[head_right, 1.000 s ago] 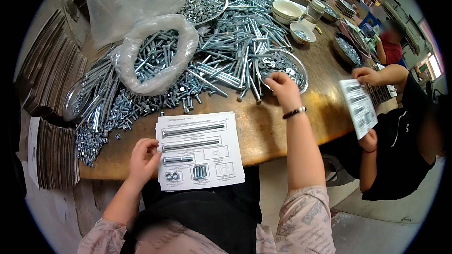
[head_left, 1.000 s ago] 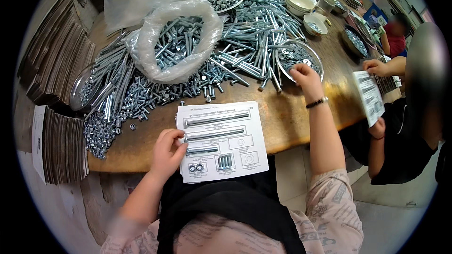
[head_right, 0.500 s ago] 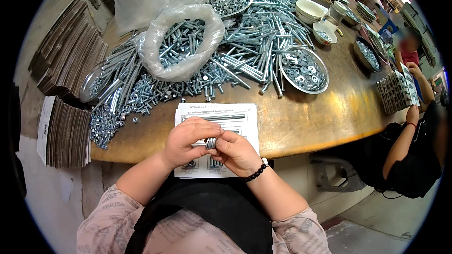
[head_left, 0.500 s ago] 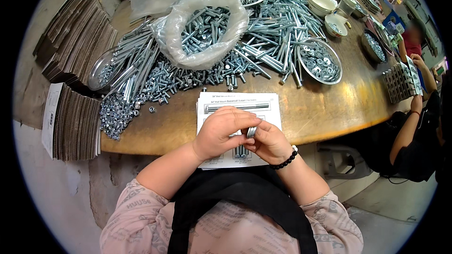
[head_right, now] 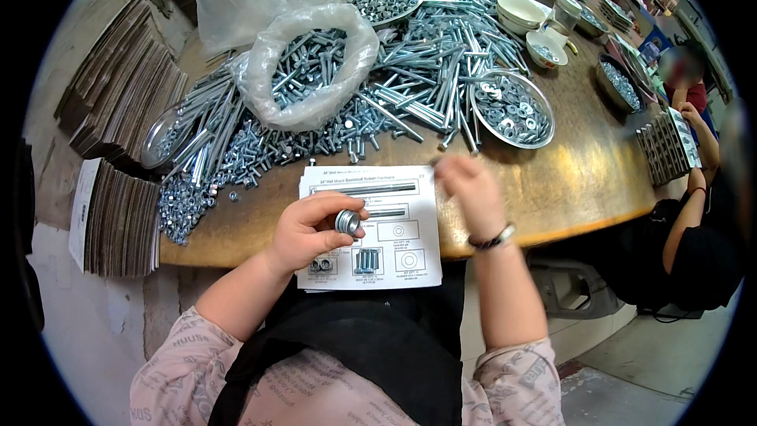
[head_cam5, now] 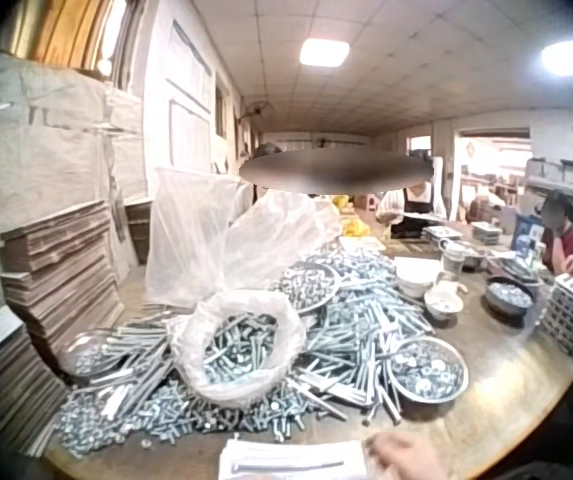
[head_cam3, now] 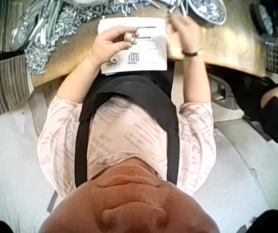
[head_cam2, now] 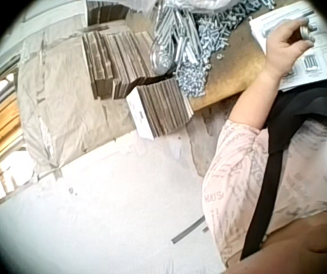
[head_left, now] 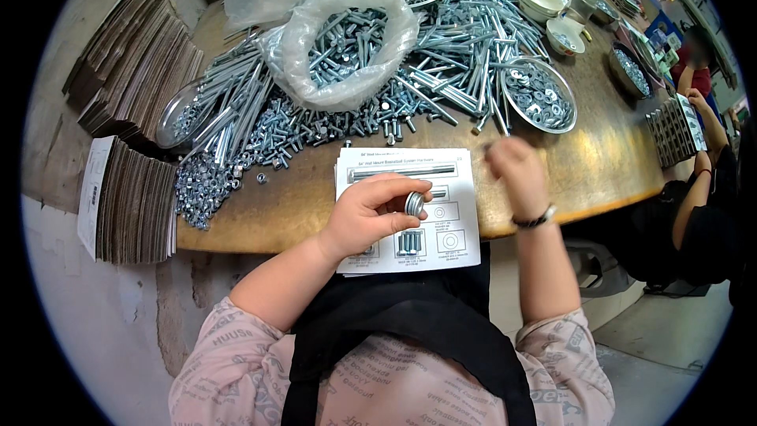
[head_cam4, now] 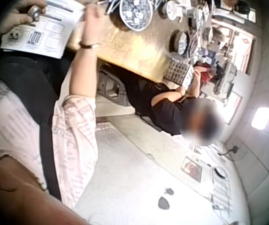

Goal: The person picks bolts, nuts, and washers from a table and places them into designated slots on printed cardboard sheets. They repeatedly select fasteners from piles and arrange them on the sheets, then move completed sheets aside.

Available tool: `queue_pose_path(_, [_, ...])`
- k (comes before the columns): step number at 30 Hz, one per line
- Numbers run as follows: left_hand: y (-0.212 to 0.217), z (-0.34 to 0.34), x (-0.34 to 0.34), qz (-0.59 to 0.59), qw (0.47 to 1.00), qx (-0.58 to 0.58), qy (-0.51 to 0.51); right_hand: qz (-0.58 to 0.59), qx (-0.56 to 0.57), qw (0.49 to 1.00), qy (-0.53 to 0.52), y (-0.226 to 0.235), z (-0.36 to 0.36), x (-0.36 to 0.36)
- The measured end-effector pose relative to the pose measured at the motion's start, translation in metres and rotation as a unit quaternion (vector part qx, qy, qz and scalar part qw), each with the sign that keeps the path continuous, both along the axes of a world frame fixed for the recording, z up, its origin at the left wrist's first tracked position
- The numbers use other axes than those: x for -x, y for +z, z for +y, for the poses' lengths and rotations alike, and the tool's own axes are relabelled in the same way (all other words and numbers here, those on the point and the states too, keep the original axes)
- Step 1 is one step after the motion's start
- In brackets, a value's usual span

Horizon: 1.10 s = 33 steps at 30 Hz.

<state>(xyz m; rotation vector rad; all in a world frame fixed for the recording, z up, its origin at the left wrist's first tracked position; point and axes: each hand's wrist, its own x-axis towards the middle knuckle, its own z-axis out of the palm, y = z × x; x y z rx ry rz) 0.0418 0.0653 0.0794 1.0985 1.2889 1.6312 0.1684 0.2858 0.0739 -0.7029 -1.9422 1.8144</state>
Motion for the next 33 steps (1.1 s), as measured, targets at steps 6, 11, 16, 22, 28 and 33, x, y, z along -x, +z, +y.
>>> queue_pose_path(6, [0.0, 0.016, -0.007, 0.114, 0.991, 0.069, -0.012, -0.023, -0.518, 0.832, -0.2, 0.029, 0.077, -0.007])
queue_pose_path(11, [-0.037, 0.04, -0.029, 0.405, 0.902, 0.116, -0.091, 0.037, -0.442, 0.888, -0.121, 0.003, 0.03, -0.021])
queue_pose_path(16, [-0.059, 0.056, -0.041, 0.475, 0.855, 0.137, -0.159, 0.024, -0.346, 0.932, -0.1, -0.007, 0.0, -0.049])
queue_pose_path(22, [-0.056, 0.057, -0.052, 0.5, 0.839, 0.163, -0.142, 0.009, -0.342, 0.935, -0.093, -0.02, 0.002, -0.07])
queue_pose_path(28, [-0.052, 0.052, -0.051, 0.471, 0.862, 0.144, -0.118, 0.005, -0.316, 0.946, -0.073, -0.036, -0.015, -0.064])
queue_pose_path(33, [-0.026, 0.028, -0.019, 0.425, 0.9, 0.1, -0.001, -0.048, -0.293, 0.955, -0.021, -0.039, -0.032, -0.067])
